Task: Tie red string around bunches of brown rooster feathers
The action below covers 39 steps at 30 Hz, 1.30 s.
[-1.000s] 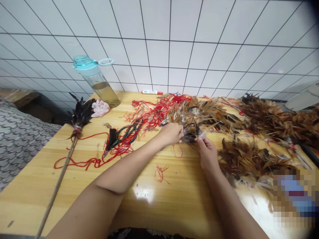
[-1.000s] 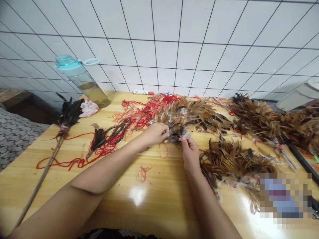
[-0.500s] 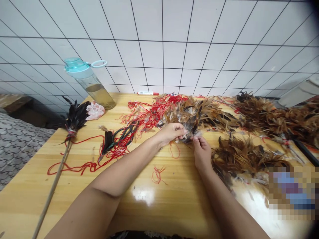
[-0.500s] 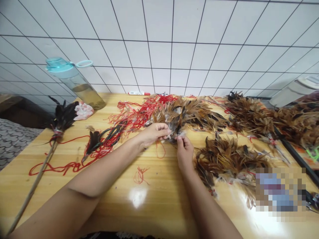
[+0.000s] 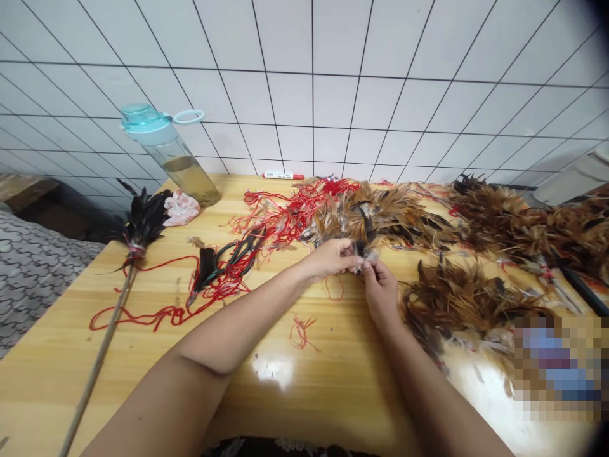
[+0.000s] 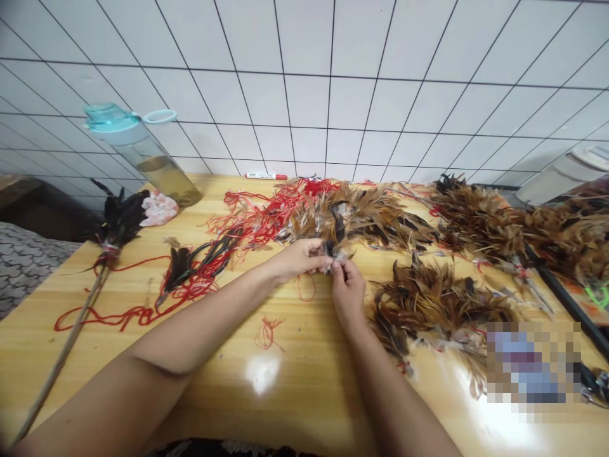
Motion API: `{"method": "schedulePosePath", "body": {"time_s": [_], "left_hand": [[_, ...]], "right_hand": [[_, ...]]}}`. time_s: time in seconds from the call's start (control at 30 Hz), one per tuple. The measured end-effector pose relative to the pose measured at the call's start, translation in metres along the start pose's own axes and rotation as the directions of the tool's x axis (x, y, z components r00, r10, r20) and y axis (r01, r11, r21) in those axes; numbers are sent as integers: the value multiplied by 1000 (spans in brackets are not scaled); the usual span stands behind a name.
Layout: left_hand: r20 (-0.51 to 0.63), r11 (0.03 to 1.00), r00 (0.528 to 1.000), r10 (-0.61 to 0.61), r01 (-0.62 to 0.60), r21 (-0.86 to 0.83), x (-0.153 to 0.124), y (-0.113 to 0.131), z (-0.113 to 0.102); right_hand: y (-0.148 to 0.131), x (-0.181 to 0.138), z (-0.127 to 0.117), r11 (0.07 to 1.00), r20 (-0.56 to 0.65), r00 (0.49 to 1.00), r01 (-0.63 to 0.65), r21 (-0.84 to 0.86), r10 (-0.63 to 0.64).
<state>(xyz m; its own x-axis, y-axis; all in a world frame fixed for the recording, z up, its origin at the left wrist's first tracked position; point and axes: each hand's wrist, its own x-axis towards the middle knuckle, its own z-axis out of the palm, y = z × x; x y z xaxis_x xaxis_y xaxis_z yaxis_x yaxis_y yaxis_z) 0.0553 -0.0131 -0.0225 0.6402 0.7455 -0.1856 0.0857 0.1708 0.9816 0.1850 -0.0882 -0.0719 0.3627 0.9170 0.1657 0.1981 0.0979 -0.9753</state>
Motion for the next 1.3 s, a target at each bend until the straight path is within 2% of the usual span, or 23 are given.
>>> {"method": "schedulePosePath", "body": {"time_s": [0.2, 0.43, 0.57, 0.73, 0.87, 1.0, 1.17, 1.3], "left_hand": [[-53, 991, 998, -39, 31, -133, 5, -5, -5], [-38, 976, 999, -16, 7, -218, 5, -6, -11], [-22, 977, 999, -48, 42, -208, 5, -5, -7], [-48, 996, 998, -51, 47, -74, 3, -1, -3], [-41, 999, 999, -9, 10, 31, 2, 0, -3], [10, 998, 1000, -24, 24, 52, 3, -1, -4], [40, 998, 999, -5, 3, 59, 2, 0, -4], [-18, 998, 1000, -23, 24, 58, 2, 1, -2]], "right_hand": [[-3, 2, -1, 991, -72, 995, -62, 114, 71], [1, 4, -2, 987, -106, 990, -81, 142, 96], [3, 3, -2, 998, -96, 995, -34, 49, 39], [1, 2, -1, 995, -62, 997, 38, -91, -44], [-2, 1, -1, 966, -20, 990, 133, -220, -141], [-1, 1, -2, 930, 14, 981, 188, -316, -193], [1, 1, -2, 906, 57, 974, 226, -357, -221], [1, 1, -2, 904, 92, 968, 249, -347, -231]]}}
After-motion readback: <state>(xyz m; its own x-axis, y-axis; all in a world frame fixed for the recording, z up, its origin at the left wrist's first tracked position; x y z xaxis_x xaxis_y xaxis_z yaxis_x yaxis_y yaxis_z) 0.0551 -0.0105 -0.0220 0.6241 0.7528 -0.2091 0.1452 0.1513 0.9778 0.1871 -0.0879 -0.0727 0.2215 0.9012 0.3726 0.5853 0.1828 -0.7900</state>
